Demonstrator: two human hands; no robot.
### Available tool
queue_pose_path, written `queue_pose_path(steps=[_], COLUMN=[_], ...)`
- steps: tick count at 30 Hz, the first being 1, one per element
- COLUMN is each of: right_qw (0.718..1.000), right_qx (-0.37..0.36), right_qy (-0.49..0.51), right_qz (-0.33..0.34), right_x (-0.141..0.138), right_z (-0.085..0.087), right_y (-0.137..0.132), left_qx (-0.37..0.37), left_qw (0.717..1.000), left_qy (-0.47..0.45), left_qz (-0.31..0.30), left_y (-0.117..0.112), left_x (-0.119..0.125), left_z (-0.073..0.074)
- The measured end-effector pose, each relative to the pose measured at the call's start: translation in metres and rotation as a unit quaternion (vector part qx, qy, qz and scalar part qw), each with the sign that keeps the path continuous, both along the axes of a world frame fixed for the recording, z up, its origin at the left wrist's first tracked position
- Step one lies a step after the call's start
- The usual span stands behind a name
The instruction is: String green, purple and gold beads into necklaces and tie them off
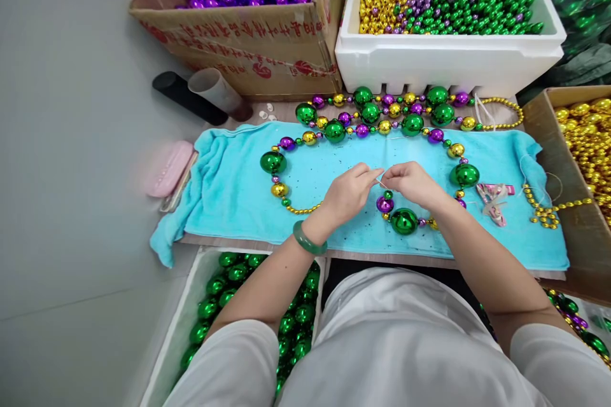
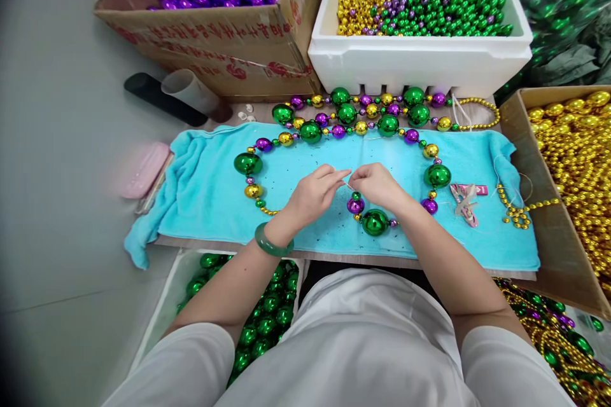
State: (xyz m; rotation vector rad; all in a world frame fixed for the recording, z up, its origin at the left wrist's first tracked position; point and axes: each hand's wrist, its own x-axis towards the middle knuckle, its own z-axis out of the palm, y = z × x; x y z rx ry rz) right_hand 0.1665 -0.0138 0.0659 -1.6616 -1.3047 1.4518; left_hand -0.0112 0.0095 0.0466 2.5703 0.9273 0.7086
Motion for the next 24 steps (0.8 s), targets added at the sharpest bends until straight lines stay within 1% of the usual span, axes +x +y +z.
queue_pose_path(steps=[2, 4, 6, 8, 9, 11, 13, 15, 17, 19, 21, 24], right_qw=[1.0, 0.999, 0.998, 0.998, 0.998, 0.999, 0.998, 0.998, 0.998, 0.996, 0.989, 0.966], right_qx=[-0.021, -0.037, -0.046, -0.041, -0.03, 0.008, 0.038, 0.047, 0.041, 0.018, -0.025, -0.1], right_qy=[0.012, 0.021, 0.033, 0.038, 0.04, 0.042, 0.04, 0.032, 0.041, 0.083, 0.144, 0.236], right_qz=[0.016, 0.027, 0.04, 0.042, 0.037, 0.026, 0.025, 0.025, 0.015, -0.002, -0.02, -0.033], right_x=[0.002, 0.005, 0.008, 0.009, 0.009, 0.008, 0.006, 0.003, 0.002, 0.001, 0.002, 0.004], right_z=[0.007, 0.011, 0.012, 0.011, 0.01, 0.007, 0.004, 0.003, 0.003, 0.003, 0.002, -0.003], right_y=[0.001, 0.002, 0.003, 0.003, 0.002, 0.0, -0.002, -0.004, -0.005, -0.004, -0.003, -0.002], left_qx=[-0.094, -0.205, -0.332, -0.446, -0.487, -0.536, -0.559, -0.577, -0.587, -0.578, -0.539, -0.441], left_qw=[0.995, 0.978, 0.942, 0.891, 0.867, 0.833, 0.813, 0.798, 0.793, 0.8, 0.825, 0.881], left_qy=[-0.017, -0.035, -0.053, -0.076, -0.089, -0.118, -0.144, -0.155, -0.152, -0.15, -0.163, -0.173], left_qz=[0.002, 0.005, 0.014, 0.036, 0.048, 0.07, 0.081, 0.079, 0.069, 0.053, 0.039, 0.016], left_y=[0.003, 0.005, 0.006, 0.007, 0.008, 0.009, 0.011, 0.013, 0.014, 0.015, 0.014, 0.011], left_x=[0.001, 0.002, 0.003, 0.003, 0.004, 0.004, 0.004, 0.003, 0.002, 0.0, -0.002, -0.003], left_z=[0.006, 0.013, 0.019, 0.024, 0.025, 0.026, 0.025, 0.024, 0.021, 0.019, 0.016, 0.011])
